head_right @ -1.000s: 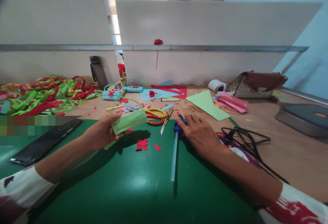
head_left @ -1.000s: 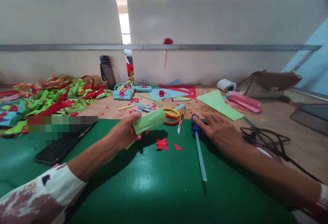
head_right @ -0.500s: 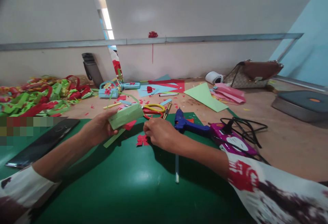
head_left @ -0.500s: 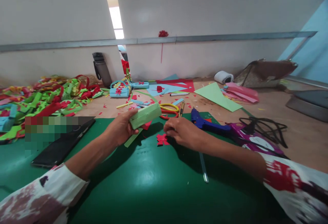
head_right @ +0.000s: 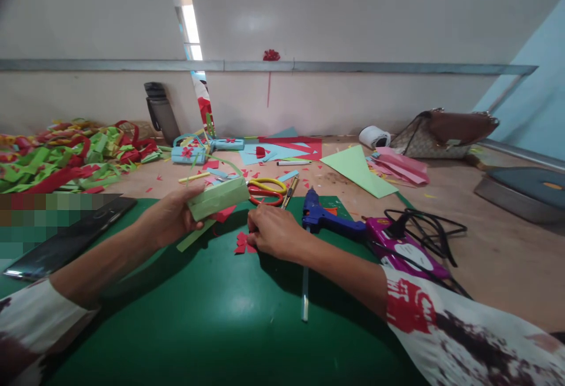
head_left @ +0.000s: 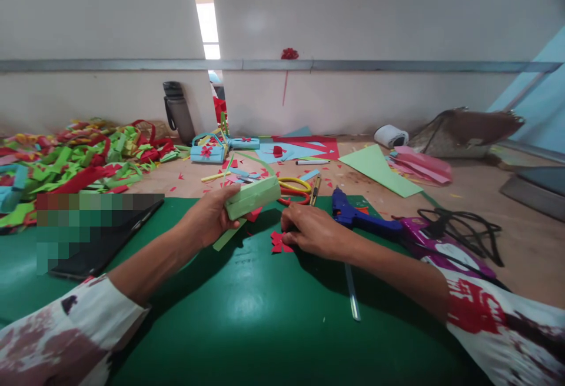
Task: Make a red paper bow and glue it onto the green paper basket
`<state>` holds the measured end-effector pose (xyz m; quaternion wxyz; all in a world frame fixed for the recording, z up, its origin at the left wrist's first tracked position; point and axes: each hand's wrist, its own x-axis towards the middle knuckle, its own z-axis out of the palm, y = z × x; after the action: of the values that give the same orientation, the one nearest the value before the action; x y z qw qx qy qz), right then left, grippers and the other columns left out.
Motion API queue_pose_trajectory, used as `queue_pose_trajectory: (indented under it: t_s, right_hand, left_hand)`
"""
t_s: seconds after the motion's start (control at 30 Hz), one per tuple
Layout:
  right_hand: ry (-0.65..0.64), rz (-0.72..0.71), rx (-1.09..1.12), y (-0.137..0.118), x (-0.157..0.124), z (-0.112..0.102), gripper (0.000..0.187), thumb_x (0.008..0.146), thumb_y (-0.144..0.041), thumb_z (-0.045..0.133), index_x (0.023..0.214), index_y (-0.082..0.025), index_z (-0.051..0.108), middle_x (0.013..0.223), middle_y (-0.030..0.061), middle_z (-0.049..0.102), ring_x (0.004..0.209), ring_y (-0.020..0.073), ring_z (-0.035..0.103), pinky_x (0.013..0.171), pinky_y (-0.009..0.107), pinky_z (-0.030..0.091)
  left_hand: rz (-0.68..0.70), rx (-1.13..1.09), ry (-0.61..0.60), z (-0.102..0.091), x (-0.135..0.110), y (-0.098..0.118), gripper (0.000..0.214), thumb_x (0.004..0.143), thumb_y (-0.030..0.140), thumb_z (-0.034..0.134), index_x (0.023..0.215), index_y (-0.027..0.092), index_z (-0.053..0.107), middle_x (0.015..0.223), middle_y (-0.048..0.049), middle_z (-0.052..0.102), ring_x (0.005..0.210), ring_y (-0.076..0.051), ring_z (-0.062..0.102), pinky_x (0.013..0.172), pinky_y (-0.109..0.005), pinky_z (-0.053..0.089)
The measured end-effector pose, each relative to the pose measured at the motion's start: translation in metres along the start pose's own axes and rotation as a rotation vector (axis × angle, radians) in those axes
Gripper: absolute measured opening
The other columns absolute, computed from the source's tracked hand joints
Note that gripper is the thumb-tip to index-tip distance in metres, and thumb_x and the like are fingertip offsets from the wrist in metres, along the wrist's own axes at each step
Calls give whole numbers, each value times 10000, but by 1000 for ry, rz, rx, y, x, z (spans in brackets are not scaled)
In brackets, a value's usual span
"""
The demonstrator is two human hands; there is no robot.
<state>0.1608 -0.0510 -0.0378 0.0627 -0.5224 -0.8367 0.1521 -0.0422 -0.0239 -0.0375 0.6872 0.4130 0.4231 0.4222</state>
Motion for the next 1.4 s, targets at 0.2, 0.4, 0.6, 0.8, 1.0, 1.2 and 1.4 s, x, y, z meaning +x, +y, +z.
queue_pose_trajectory:
  t_s: [0.2, 0.4, 0.6, 0.8, 1.0, 1.2, 1.4]
  right_hand:
    - [23, -10, 179, 3, 1, 2, 106, 713, -75, 602, 657, -162, 579, 625, -16, 579, 587, 115, 512, 537, 220, 315]
    - [110, -5, 389, 3, -1, 4, 83, 740, -99, 561, 688, -162, 574, 600, -22, 607, 540, 98, 520, 522, 204, 367]
    - [153, -24, 533, 5, -3, 6, 112, 707, -75, 521, 704, -174, 572, 597, -30, 614, 544, 108, 557, 536, 218, 420]
    - [199, -34, 622, 4, -7, 4, 138, 700, -66, 523, 770, -178, 565, 676, -32, 623, 607, 105, 588, 606, 232, 455]
    - [301, -18, 670, -2, -12, 1, 101, 704, -109, 562, 775, -180, 547, 694, -27, 605, 631, 110, 566, 600, 238, 444]
    - [474, -53, 752, -5, -15, 2, 93, 708, -146, 591, 777, -186, 544, 665, -39, 551, 604, 104, 519, 573, 241, 428]
    - [537, -53, 833, -3, -12, 2, 144, 688, -159, 610, 807, -188, 535, 682, -33, 571, 609, 113, 552, 568, 251, 445]
  left_hand:
    - [16, -4, -6, 0, 0, 0, 312, 922, 240, 453, 1216, 150, 509, 753, -66, 680, 525, -165, 658, 321, -162, 416]
    - [14, 0, -11, -1, 1, -3, 249, 896, 272, 499, 1093, 132, 557, 732, -77, 679, 551, -175, 664, 337, -163, 425]
    - [-26, 11, -9, -2, 2, -7, 271, 911, 292, 473, 1082, 103, 566, 714, -92, 677, 546, -166, 658, 327, -149, 408]
    - [-75, 17, -17, -2, 2, -10, 258, 912, 293, 473, 1072, 109, 557, 712, -77, 664, 525, -153, 633, 330, -157, 412]
    - [-102, 36, -26, 2, -2, -10, 251, 913, 284, 463, 1049, 103, 570, 724, -84, 663, 521, -149, 621, 329, -158, 408]
    - [-132, 20, -41, 9, -7, -10, 261, 924, 293, 443, 987, 93, 597, 709, -76, 653, 518, -138, 613, 340, -161, 403]
    - [-129, 6, -68, 9, -8, -14, 232, 918, 289, 456, 947, 110, 601, 738, -75, 652, 533, -137, 615, 348, -166, 400]
